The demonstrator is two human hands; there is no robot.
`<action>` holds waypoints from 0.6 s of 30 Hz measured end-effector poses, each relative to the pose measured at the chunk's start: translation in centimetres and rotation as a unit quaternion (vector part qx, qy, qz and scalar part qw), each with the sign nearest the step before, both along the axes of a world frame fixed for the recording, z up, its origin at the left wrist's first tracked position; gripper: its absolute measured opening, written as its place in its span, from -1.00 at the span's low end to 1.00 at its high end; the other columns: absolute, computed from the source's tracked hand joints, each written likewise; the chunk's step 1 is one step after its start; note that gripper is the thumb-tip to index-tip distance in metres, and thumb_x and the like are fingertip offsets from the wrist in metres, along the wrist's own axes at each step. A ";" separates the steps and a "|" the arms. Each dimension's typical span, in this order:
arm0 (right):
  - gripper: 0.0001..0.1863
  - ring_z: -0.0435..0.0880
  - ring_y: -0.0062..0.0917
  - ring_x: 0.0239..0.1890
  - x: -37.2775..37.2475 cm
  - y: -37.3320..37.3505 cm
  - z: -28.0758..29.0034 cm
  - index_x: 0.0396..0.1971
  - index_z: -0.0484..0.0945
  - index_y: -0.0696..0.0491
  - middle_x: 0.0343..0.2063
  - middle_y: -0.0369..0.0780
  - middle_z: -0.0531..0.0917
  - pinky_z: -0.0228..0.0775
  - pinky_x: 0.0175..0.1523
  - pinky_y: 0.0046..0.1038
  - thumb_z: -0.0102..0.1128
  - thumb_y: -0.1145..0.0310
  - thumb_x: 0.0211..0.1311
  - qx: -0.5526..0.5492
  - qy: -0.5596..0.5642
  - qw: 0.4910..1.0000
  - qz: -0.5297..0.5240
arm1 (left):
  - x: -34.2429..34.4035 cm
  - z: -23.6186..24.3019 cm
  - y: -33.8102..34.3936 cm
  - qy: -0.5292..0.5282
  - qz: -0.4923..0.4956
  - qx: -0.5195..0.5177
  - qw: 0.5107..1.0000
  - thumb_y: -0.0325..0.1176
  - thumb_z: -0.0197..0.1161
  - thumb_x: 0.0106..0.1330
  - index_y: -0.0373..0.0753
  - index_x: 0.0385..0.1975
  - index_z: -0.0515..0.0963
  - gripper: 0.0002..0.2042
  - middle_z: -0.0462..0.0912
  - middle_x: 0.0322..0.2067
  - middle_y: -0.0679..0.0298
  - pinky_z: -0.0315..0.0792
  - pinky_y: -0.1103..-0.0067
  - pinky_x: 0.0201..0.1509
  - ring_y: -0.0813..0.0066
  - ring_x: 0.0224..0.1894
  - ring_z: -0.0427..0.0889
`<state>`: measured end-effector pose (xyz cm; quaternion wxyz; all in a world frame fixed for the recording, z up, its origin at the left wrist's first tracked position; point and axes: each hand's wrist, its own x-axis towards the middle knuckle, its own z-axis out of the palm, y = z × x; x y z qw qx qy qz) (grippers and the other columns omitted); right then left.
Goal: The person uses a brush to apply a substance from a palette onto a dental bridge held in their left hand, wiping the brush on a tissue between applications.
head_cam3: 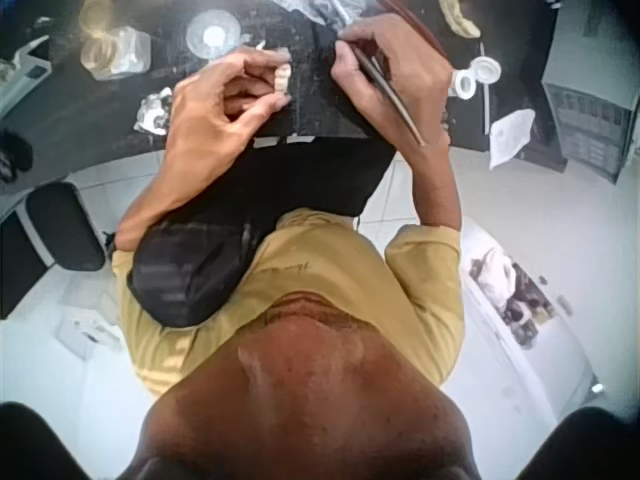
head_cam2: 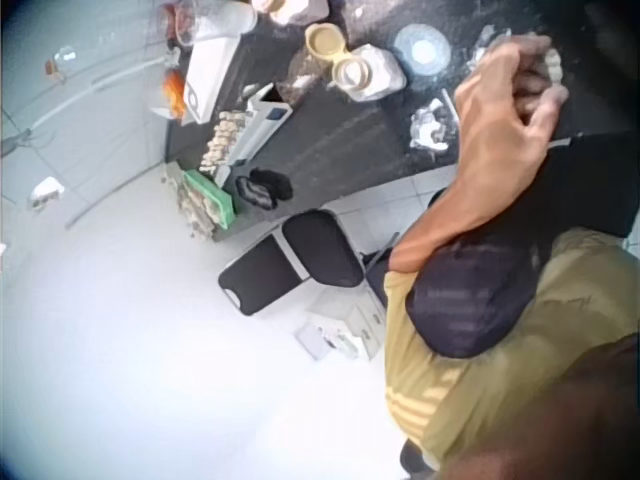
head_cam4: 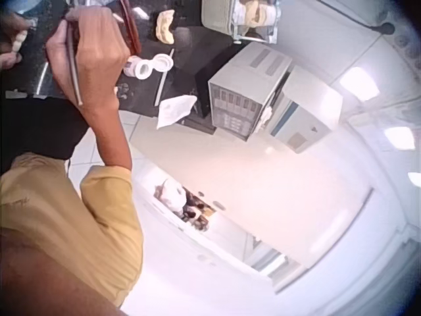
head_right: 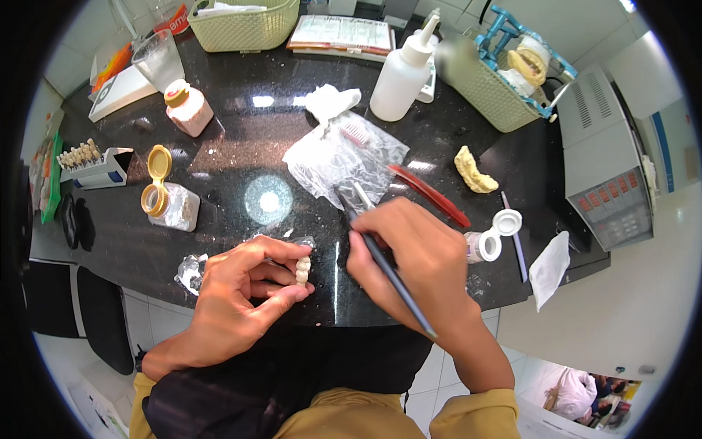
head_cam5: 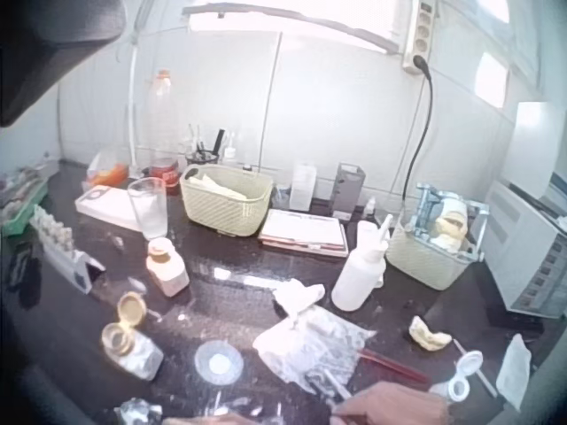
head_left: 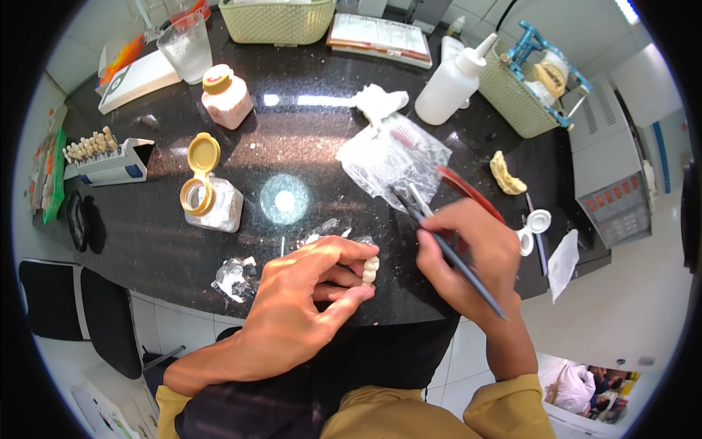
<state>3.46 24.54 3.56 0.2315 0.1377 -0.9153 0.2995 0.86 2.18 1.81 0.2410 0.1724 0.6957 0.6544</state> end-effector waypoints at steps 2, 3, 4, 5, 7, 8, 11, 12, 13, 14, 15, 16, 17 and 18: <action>-0.84 0.67 -0.50 -0.54 1.8 -0.1 0.4 -0.38 0.65 0.16 -0.51 -0.17 0.66 0.48 -0.44 -0.51 0.29 0.60 -0.05 -0.055 -0.015 0.998 -0.005 | 0.0 0.2 0.0 -0.013 0.002 -0.002 1.000 -0.79 0.26 0.24 -0.47 0.05 0.54 -0.64 0.62 -0.14 0.14 0.70 0.58 0.02 0.46 -0.13 0.74; -0.86 0.67 -0.46 -0.54 2.5 -0.3 0.1 -0.37 0.66 0.17 -0.48 -0.13 0.70 0.51 -0.44 -0.52 0.26 0.58 0.01 -0.141 0.020 0.990 0.021 | 0.1 0.5 0.0 -0.016 0.002 0.002 1.000 -0.79 0.25 0.24 -0.48 0.05 0.54 -0.64 0.62 -0.14 0.14 0.70 0.58 0.02 0.46 -0.13 0.74; -0.87 0.68 -0.44 -0.54 3.4 -1.4 0.0 -0.35 0.67 0.18 -0.47 -0.11 0.71 0.53 -0.43 -0.52 0.26 0.55 0.05 -0.219 -0.006 0.976 0.012 | 0.0 0.4 0.1 -0.016 -0.001 0.002 1.000 -0.79 0.26 0.23 -0.48 0.04 0.54 -0.64 0.62 -0.14 0.14 0.70 0.58 0.01 0.45 -0.13 0.74; -0.87 0.69 -0.43 -0.53 4.2 -1.9 -0.3 -0.34 0.68 0.18 -0.46 -0.11 0.72 0.54 -0.42 -0.52 0.26 0.53 0.08 -0.253 -0.026 0.967 0.016 | 0.0 0.3 0.1 -0.016 -0.003 0.001 1.000 -0.79 0.26 0.23 -0.49 0.03 0.54 -0.65 0.62 -0.14 0.13 0.70 0.58 0.01 0.45 -0.13 0.74; -0.85 0.71 -0.43 -0.51 5.2 -2.2 -1.2 -0.30 0.68 0.18 -0.45 -0.10 0.73 0.56 -0.42 -0.53 0.34 0.53 0.09 -0.272 -0.038 0.961 0.032 | -0.1 0.3 0.3 -0.013 -0.006 0.000 1.000 -0.79 0.27 0.22 -0.50 0.02 0.55 -0.66 0.61 -0.14 0.12 0.71 0.58 0.00 0.43 -0.14 0.75; -0.81 0.73 -0.45 -0.51 5.4 -2.2 -1.8 -0.28 0.67 0.17 -0.45 -0.10 0.73 0.57 -0.43 -0.54 0.40 0.54 0.07 -0.257 -0.032 0.965 0.048 | -0.2 0.4 0.3 -0.011 -0.005 -0.002 1.000 -0.79 0.28 0.21 -0.51 0.01 0.55 -0.66 0.61 -0.14 0.12 0.71 0.57 -0.01 0.43 -0.14 0.75; -0.71 0.70 -0.48 -0.55 5.2 -3.0 -3.1 -0.31 0.65 0.14 -0.48 -0.13 0.72 0.55 -0.47 -0.56 0.52 0.60 -0.09 -0.296 -0.011 0.955 0.034 | -0.1 0.4 0.4 -0.011 0.002 -0.005 1.000 -0.79 0.29 0.20 -0.51 -0.01 0.56 -0.67 0.61 -0.13 0.10 0.72 0.56 -0.02 0.39 -0.15 0.76; -0.71 0.69 -0.48 -0.56 5.1 -2.9 -3.1 -0.32 0.64 0.14 -0.49 -0.14 0.71 0.54 -0.48 -0.56 0.52 0.60 -0.09 -0.283 -0.014 0.958 0.042 | -0.1 0.4 0.4 -0.011 0.005 -0.003 1.000 -0.80 0.29 0.19 -0.52 -0.02 0.57 -0.67 0.61 -0.13 0.09 0.72 0.56 -0.03 0.38 -0.15 0.76; -0.71 0.68 -0.48 -0.57 4.9 -2.7 -2.9 -0.32 0.64 0.14 -0.50 -0.15 0.70 0.53 -0.49 -0.56 0.52 0.60 -0.09 -0.270 -0.018 0.961 0.049 | -0.1 0.5 0.5 -0.012 0.005 -0.005 1.000 -0.80 0.29 0.19 -0.52 -0.02 0.57 -0.67 0.61 -0.13 0.09 0.72 0.56 -0.03 0.37 -0.15 0.76; -0.71 0.68 -0.49 -0.57 4.8 -2.6 -2.7 -0.33 0.63 0.13 -0.51 -0.16 0.70 0.53 -0.49 -0.56 0.53 0.60 -0.09 -0.257 -0.021 0.965 0.055 | -0.1 0.6 0.6 -0.012 0.005 -0.006 1.000 -0.80 0.30 0.19 -0.52 -0.03 0.57 -0.67 0.61 -0.13 0.08 0.72 0.56 -0.03 0.36 -0.14 0.76; -0.71 0.66 -0.49 -0.59 4.8 -2.6 -2.8 -0.33 0.63 0.13 -0.51 -0.16 0.69 0.52 -0.51 -0.56 0.52 0.60 -0.10 -0.253 -0.022 0.966 0.057 | -0.1 0.6 0.5 -0.012 0.008 -0.010 1.000 -0.80 0.30 0.19 -0.52 -0.03 0.58 -0.67 0.62 -0.13 0.08 0.72 0.57 -0.04 0.36 -0.14 0.77; -0.71 0.65 -0.49 -0.60 4.9 -2.6 -2.9 -0.34 0.62 0.13 -0.52 -0.17 0.69 0.51 -0.52 -0.56 0.52 0.61 -0.10 -0.248 -0.023 0.967 0.058 | 0.0 0.6 0.5 -0.015 0.012 -0.011 1.000 -0.80 0.30 0.18 -0.52 -0.03 0.58 -0.67 0.62 -0.13 0.08 0.72 0.57 -0.04 0.36 -0.14 0.77; -0.71 0.64 -0.50 -0.61 4.9 -2.7 -3.0 -0.34 0.62 0.12 -0.53 -0.18 0.68 0.50 -0.53 -0.56 0.52 0.61 -0.10 -0.244 -0.023 0.968 0.060 | 0.0 0.6 0.4 -0.018 0.015 -0.012 1.000 -0.80 0.30 0.18 -0.52 -0.03 0.58 -0.67 0.62 -0.13 0.08 0.72 0.57 -0.05 0.36 -0.14 0.77; -0.71 0.63 -0.50 -0.62 4.9 -2.6 -3.1 -0.35 0.62 0.12 -0.53 -0.18 0.68 0.49 -0.54 -0.56 0.52 0.60 -0.10 -0.240 -0.024 0.969 0.057 | 0.0 0.6 0.5 -0.020 0.015 -0.009 1.000 -0.80 0.31 0.17 -0.52 -0.04 0.59 -0.67 0.62 -0.14 0.08 0.72 0.58 -0.05 0.36 -0.14 0.77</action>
